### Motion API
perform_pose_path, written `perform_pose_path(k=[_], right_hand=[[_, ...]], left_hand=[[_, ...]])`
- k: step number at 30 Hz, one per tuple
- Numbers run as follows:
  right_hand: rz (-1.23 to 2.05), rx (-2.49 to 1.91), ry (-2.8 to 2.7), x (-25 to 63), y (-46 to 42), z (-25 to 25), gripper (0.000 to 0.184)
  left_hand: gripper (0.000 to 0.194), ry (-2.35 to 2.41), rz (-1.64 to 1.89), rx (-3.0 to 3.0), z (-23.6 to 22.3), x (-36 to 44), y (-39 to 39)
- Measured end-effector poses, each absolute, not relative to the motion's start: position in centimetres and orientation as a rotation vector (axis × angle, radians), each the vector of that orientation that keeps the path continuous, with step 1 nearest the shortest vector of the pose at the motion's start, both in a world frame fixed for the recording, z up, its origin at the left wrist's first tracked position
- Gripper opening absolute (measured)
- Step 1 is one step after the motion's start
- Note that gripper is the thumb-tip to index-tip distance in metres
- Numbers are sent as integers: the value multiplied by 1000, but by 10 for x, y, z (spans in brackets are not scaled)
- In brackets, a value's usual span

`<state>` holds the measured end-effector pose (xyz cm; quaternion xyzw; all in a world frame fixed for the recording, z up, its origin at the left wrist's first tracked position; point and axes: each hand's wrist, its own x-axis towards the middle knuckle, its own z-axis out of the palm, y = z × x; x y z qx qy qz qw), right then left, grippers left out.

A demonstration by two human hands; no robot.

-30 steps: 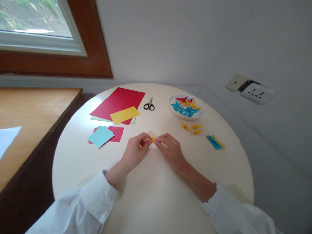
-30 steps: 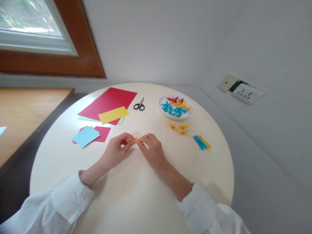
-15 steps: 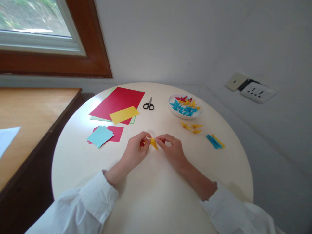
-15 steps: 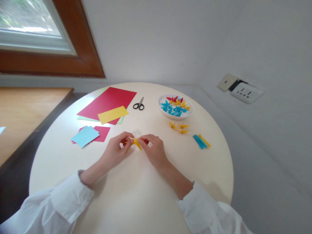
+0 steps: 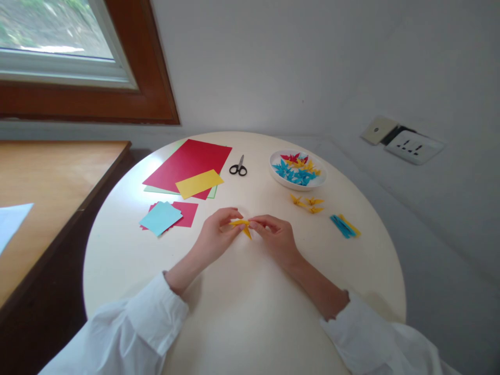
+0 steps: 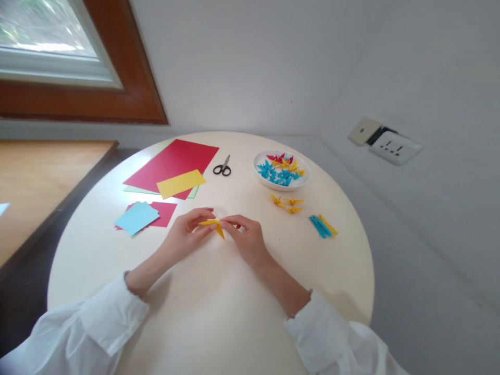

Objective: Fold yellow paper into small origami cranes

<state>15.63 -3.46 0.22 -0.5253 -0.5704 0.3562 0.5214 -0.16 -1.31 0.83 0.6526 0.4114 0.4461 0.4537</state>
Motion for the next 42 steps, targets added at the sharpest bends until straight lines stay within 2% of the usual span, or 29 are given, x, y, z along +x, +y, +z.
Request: perform_pose_path(k=[4,16,24,34,42], right_hand=[[869,-1228,-1344,156,-35,2,8],[884,-1191,-1275,154,-35,4,10],[820,-1160,-1327,154,-37,6,3],[648,-1116,-1481,155,-39,4,5],[824,-1190,-1334,150,-40,10,9]], left_hand=[[13,943,993,1593,11,-1,-13],[7,966,1196,1801,7,-3,-13],[4,964,1204,1779,7,-3,-13],[20,978,1016,1544,18,0,-15],[19,1021,1073,1574,17,1,-17]])
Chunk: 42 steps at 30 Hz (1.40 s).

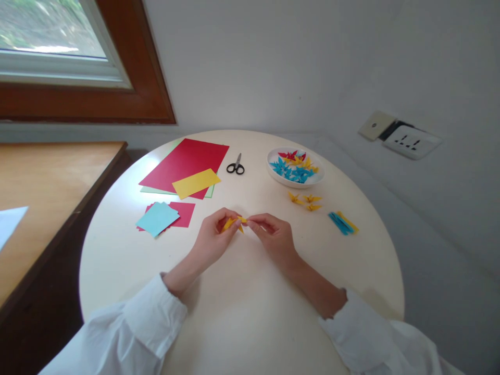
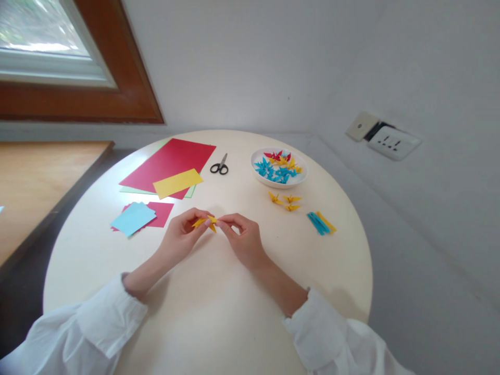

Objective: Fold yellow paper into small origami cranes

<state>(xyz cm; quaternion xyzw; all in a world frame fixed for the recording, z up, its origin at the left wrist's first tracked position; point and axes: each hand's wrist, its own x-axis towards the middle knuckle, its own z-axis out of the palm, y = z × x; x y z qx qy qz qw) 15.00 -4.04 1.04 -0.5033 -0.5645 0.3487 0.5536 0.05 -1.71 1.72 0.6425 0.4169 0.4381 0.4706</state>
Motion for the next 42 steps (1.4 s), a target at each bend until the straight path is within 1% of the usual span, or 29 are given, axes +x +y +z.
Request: perform_pose_path(k=[5,12,19,31,42], right_hand=[[962,-1197,-1170,144,-39,11,14],[1050,-1202,-1061,143,-38,12,11],[1130,-1191,-1035,143,-35,9,13],[1162,-1183,-1106,144,-38,12,14],[1194,-1189,-1045,144,-36,8,20]], left_hand=[[14,1028,1121,1577,18,1,-20],[13,1096,1139,1629,13,3,-20],[11,1091,1164,1664,14,2,-21],[3,1109,1208,1637,13,3,-20],[6,1070,1195,1619,9,3,-20]])
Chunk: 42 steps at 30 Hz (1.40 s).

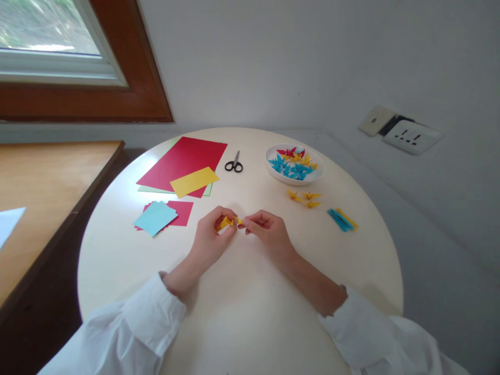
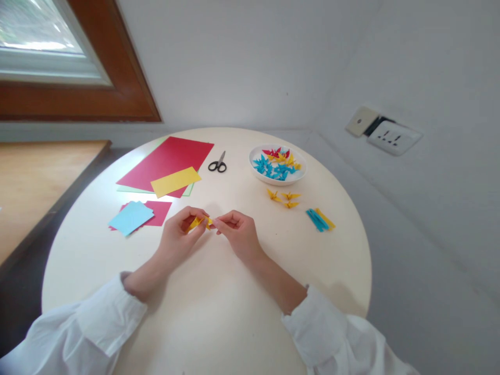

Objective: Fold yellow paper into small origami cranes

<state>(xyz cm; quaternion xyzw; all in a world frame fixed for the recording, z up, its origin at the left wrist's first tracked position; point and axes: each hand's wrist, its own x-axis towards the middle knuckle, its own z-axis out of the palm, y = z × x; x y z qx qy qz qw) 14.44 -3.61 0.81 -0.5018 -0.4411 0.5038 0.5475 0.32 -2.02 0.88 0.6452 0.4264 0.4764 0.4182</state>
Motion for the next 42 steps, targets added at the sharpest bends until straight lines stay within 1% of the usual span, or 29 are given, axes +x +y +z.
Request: perform_pose_path(k=[21,35,39,42], right_hand=[[1173,-1187,-1089,144,-38,11,17],[1177,-1138,-1054,144,-38,7,14],[1200,-1123,-1030,143,-37,6,15],[1236,-1105,-985,143,-35,6,18]], left_hand=[[3,1123,1160,1613,12,3,-22],[5,1121,1165,1588,10,4,-20],[6,1119,1177,1584,9,3,-20],[6,1125,1194,1587,8,2,-20]])
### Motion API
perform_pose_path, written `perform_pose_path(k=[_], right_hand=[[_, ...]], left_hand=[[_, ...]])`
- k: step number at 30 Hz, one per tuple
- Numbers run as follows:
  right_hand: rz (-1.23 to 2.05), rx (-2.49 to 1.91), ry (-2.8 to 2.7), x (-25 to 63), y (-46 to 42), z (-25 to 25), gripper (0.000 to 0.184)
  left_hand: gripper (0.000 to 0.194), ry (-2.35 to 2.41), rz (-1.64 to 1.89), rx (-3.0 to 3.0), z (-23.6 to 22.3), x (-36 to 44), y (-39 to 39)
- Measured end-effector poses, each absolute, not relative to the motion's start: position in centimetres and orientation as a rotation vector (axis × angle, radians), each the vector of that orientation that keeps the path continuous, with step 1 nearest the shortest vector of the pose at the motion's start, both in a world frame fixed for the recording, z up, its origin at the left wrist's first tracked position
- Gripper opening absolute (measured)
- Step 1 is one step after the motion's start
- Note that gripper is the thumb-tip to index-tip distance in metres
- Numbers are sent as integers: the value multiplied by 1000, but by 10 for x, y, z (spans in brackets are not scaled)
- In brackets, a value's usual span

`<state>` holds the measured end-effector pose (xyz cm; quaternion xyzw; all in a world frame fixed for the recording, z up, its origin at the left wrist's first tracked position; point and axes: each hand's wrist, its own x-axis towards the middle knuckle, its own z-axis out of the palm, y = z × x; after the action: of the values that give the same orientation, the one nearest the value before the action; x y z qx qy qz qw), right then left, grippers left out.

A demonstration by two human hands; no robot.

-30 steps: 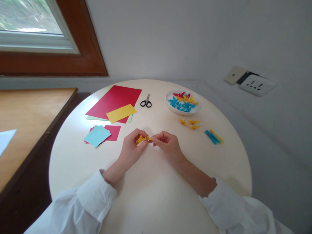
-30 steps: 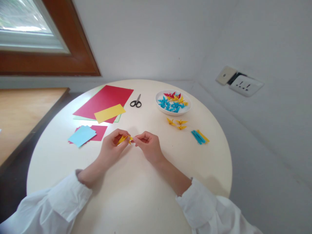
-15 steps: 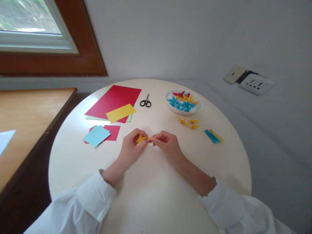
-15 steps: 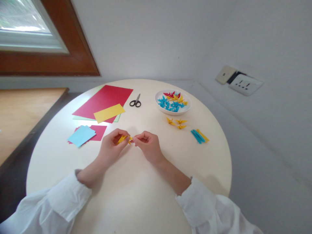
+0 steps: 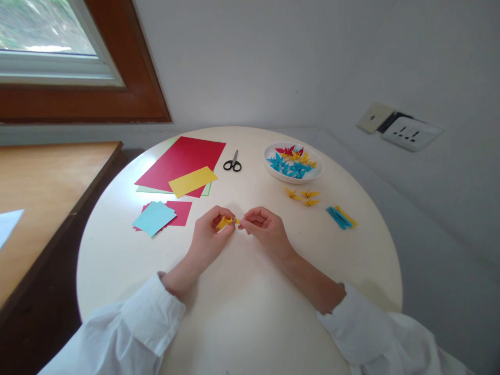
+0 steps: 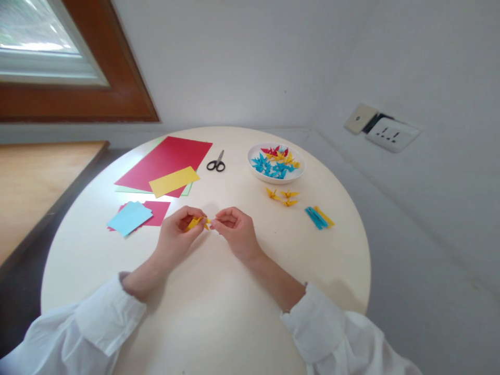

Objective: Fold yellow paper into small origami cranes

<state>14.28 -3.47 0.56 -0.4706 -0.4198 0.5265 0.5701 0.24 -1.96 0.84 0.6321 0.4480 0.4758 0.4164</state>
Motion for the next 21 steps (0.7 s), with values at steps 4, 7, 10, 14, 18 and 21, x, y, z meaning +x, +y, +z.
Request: perform_pose_path(k=[4,7,10,14,18,21], right_hand=[[1249,-1112,-958,143,-34,6,22],[1229,-1110,-968,143,-33,5,21],[1203,-1113,-992,143,-33,4,20],[1224,-1104,-1025,144,-33,4,19],[1267,-1111,-1039,144,-34,5,23],[1273,-1102,-1058,143,-35,5,23]], left_hand=[[7,1124,1220,1589,8,2,-19],[7,1107,1225,1592,8,2,-19],[6,1113,1222,1598,8,2,-19],[5,1124,1228,1608,7,2,-19],[5,1115,1207,1611,7,3,-20],[6,1044,1185,1601,9,3,-22]])
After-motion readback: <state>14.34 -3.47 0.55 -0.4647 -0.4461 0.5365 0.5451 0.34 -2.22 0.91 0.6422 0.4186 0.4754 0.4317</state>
